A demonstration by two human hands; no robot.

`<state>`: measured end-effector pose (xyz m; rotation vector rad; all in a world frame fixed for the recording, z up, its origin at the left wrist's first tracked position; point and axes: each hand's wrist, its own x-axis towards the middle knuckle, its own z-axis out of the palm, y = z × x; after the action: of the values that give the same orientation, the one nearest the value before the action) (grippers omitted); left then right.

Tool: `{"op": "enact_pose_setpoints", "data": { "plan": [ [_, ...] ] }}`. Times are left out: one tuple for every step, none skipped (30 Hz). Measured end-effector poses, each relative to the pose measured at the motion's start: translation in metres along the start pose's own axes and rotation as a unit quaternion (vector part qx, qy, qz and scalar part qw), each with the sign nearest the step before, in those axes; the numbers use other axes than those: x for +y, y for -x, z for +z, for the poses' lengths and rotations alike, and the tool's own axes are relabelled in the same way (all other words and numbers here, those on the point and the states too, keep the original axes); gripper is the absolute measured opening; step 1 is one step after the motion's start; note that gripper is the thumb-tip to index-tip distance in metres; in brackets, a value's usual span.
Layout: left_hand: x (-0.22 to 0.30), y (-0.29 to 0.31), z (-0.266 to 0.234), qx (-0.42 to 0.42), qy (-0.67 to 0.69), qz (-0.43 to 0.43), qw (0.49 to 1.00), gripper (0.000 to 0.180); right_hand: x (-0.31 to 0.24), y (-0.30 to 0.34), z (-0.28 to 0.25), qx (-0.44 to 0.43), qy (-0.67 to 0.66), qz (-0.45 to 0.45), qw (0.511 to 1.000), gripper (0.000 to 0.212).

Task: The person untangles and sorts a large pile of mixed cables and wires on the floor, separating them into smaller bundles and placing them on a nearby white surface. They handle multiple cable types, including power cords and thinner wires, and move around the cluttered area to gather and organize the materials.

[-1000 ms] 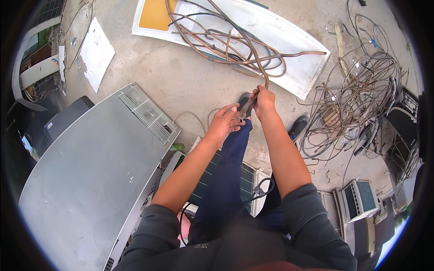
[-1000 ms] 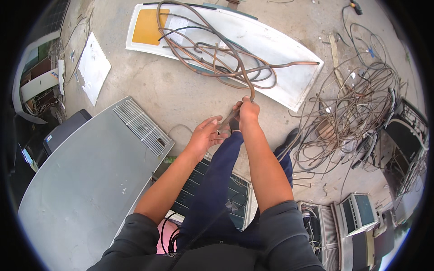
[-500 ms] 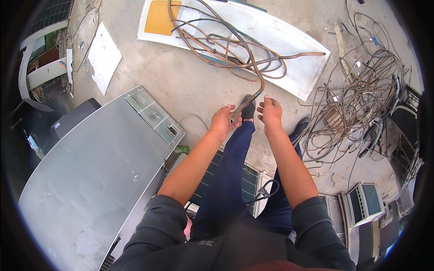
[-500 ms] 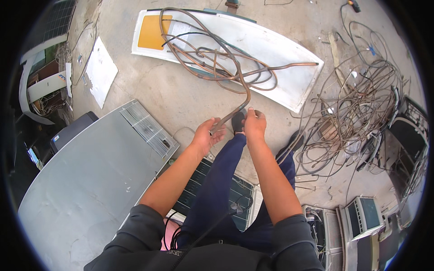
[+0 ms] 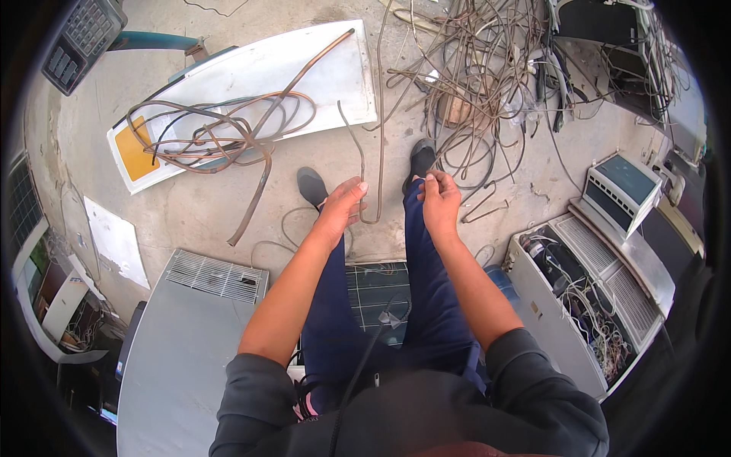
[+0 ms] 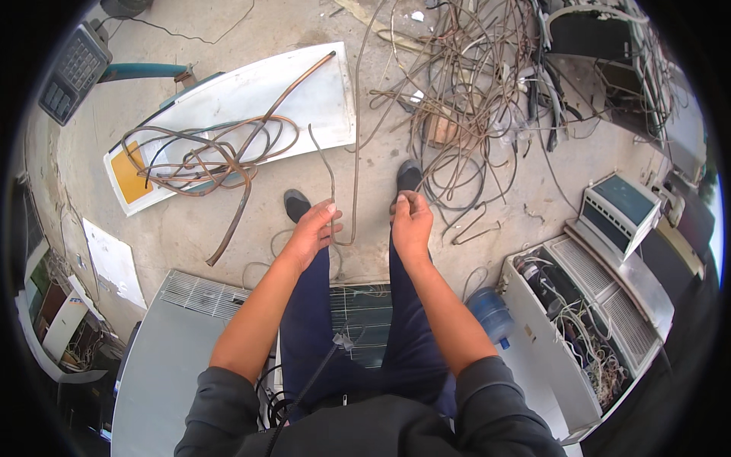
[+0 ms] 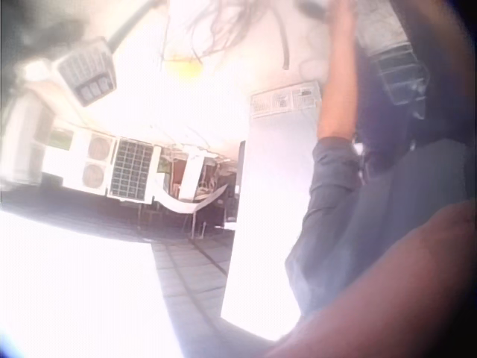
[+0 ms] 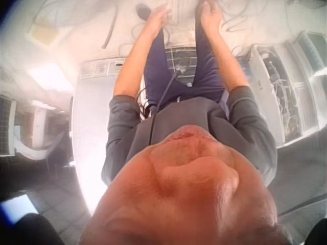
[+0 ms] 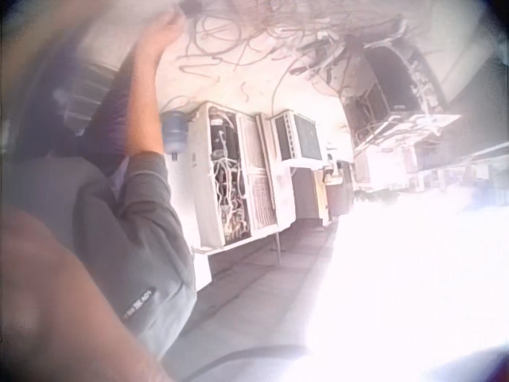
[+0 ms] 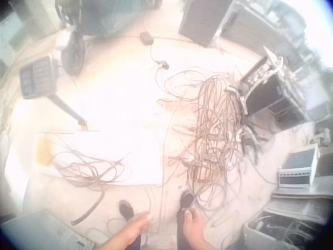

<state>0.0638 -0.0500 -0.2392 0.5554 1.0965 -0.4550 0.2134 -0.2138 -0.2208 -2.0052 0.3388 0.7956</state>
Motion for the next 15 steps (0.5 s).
{"op": "enact_pose_setpoints", "data": {
  "plan": [
    [0.003, -0.009, 0.013, -0.010, -0.018, -0.012, 1.000, 0.088, 0.019, -0.019, -0.011, 0.004, 0.018, 0.006, 1.000, 0.022],
    [0.005, -0.016, 0.025, 0.001, -0.023, -0.017, 1.000, 0.086, 0.039, -0.035, -0.021, 0.007, 0.033, 0.024, 0.999, 0.023],
    [0.004, -0.022, 0.037, 0.002, -0.030, -0.026, 0.999, 0.084, 0.057, -0.050, -0.029, 0.014, 0.050, 0.058, 0.997, 0.025],
    [0.002, -0.027, 0.047, 0.003, -0.037, -0.037, 0.999, 0.082, 0.073, -0.065, -0.035, -0.015, 0.111, 0.027, 0.993, 0.026],
    [-0.001, -0.031, 0.057, -0.002, -0.039, -0.047, 0.998, 0.079, 0.085, -0.080, -0.044, -0.030, 0.183, 0.045, 0.982, 0.028],
    [-0.004, -0.034, 0.065, -0.011, -0.017, -0.040, 0.999, 0.070, 0.094, -0.094, -0.054, -0.054, 0.244, 0.048, 0.967, 0.032],
    [-0.007, -0.036, 0.071, -0.008, -0.005, -0.057, 0.998, 0.067, 0.098, -0.106, -0.061, -0.052, 0.290, 0.040, 0.955, 0.034],
    [-0.010, -0.037, 0.076, -0.016, 0.014, -0.062, 0.998, 0.063, 0.099, -0.118, -0.066, -0.049, 0.343, 0.045, 0.937, 0.036],
    [-0.013, -0.037, 0.081, -0.006, 0.032, -0.081, 0.996, 0.060, 0.098, -0.130, -0.070, -0.049, 0.396, 0.051, 0.916, 0.038],
    [-0.015, -0.036, 0.083, -0.001, 0.075, -0.081, 0.994, 0.053, 0.092, -0.147, -0.073, -0.049, 0.433, 0.059, 0.898, 0.047],
    [-0.017, -0.036, 0.085, 0.005, 0.074, -0.065, 0.995, 0.052, 0.085, -0.163, -0.073, -0.036, 0.454, 0.036, 0.889, 0.050],
    [-0.019, -0.035, 0.086, 0.013, 0.073, -0.061, 0.995, 0.051, 0.077, -0.182, -0.073, -0.020, 0.477, 0.014, 0.879, 0.055],
    [-0.020, -0.035, 0.086, 0.024, 0.074, -0.052, 0.996, 0.050, 0.068, -0.203, -0.071, -0.025, 0.484, -0.024, 0.874, 0.059],
    [-0.022, -0.035, 0.085, 0.032, 0.074, -0.056, 0.995, 0.047, 0.060, -0.226, -0.069, -0.027, 0.487, -0.074, 0.870, 0.064],
    [-0.024, -0.037, 0.085, 0.043, 0.077, -0.054, 0.995, 0.044, 0.051, -0.251, -0.063, -0.022, 0.503, -0.102, 0.858, 0.072]
  ]
}}
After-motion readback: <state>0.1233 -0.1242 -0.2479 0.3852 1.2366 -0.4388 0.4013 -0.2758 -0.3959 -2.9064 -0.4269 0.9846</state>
